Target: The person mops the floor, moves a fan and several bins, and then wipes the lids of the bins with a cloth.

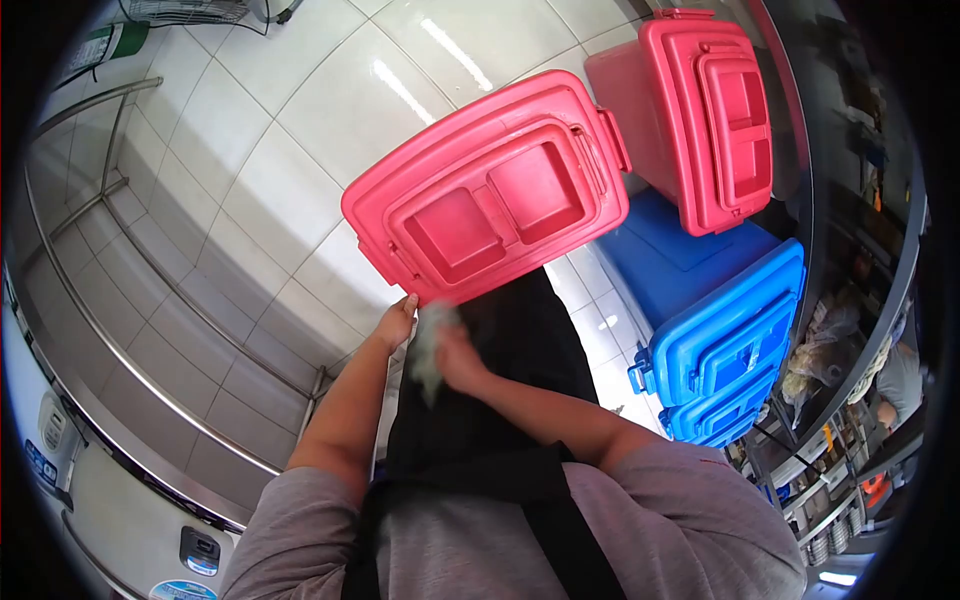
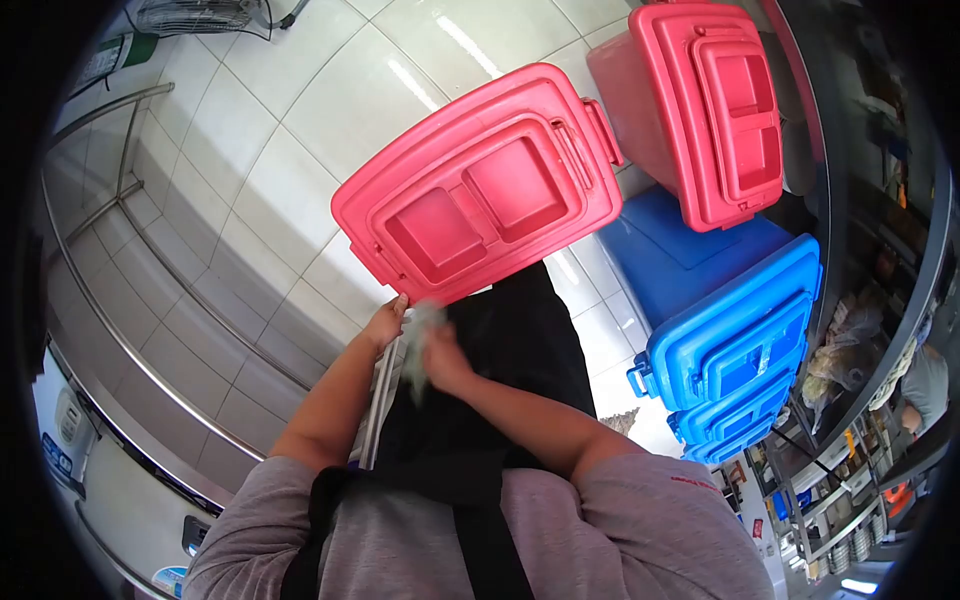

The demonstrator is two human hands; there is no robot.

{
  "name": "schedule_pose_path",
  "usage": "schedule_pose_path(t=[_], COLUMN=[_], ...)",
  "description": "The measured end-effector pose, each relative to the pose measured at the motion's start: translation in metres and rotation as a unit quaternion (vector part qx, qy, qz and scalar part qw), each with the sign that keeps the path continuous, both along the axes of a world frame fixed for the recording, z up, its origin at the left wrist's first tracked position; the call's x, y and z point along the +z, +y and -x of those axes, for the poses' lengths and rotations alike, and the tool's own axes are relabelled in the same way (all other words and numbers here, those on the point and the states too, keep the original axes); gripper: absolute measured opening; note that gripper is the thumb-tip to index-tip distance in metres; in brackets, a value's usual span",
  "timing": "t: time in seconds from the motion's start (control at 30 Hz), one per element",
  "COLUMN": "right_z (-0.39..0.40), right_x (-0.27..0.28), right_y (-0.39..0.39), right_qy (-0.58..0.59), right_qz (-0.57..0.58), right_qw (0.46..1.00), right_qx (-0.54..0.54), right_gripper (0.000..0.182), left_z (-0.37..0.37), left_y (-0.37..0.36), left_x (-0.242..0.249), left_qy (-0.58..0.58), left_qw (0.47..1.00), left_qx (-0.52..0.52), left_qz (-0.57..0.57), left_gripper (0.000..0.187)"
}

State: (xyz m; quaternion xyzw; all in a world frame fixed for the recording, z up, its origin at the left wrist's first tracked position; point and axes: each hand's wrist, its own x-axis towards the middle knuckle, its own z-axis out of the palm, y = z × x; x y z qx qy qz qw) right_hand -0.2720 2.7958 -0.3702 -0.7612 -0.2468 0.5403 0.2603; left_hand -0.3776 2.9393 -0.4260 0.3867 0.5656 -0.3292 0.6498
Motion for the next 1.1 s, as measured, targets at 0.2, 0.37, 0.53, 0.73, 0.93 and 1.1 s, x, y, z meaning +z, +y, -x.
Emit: schedule_pose_path(t=[0.2, 0.37, 0.53, 0.73, 0.93, 1.1], right_z=[-0.16, -0.303, -0.293, -0.385, -0.384, -0.355], right_x=[0.038, 0.036, 0.054, -0.03, -0.071, -0.075], right_y=[0.055, 0.088, -0.009, -0.013, 0.029, 0.015], right_qy=[-0.107, -0.407, -0.265, 0.031, 0.173, 0.226], right_qz=[-0.182, -0.042, 0.178, 0.108, 0.19, 0.066], right_qw=[0.954, 0.898, 0.919, 0.943, 0.877, 0.872], right_qx=[-0.211, 0.161, 0.231, -0.313, -0.407, -0.429], right_gripper=[0.046, 0.04, 0.044, 0.033, 0.059, 0.071], left_z=[-0.007, -0.019, -0.02, -0.036, -0.046, -0.046], left_y=[0.018, -0.002, 0.002, 0.004, -0.033, -0.012], left_x=[0.007, 0.006, 0.002, 0.005, -0.031, -0.011], left_qy=[0.006, 0.055, 0.029, -0.017, 0.042, 0.044], left_qw=[0.994, 0.958, 0.948, 0.947, 0.895, 0.854], left_qx=[0.066, 0.279, 0.315, 0.316, 0.4, 0.464], left_qz=[-0.088, -0.047, -0.009, -0.052, -0.193, -0.231], left_gripper=[0.058, 0.055, 0.062, 0.083, 0.075, 0.069])
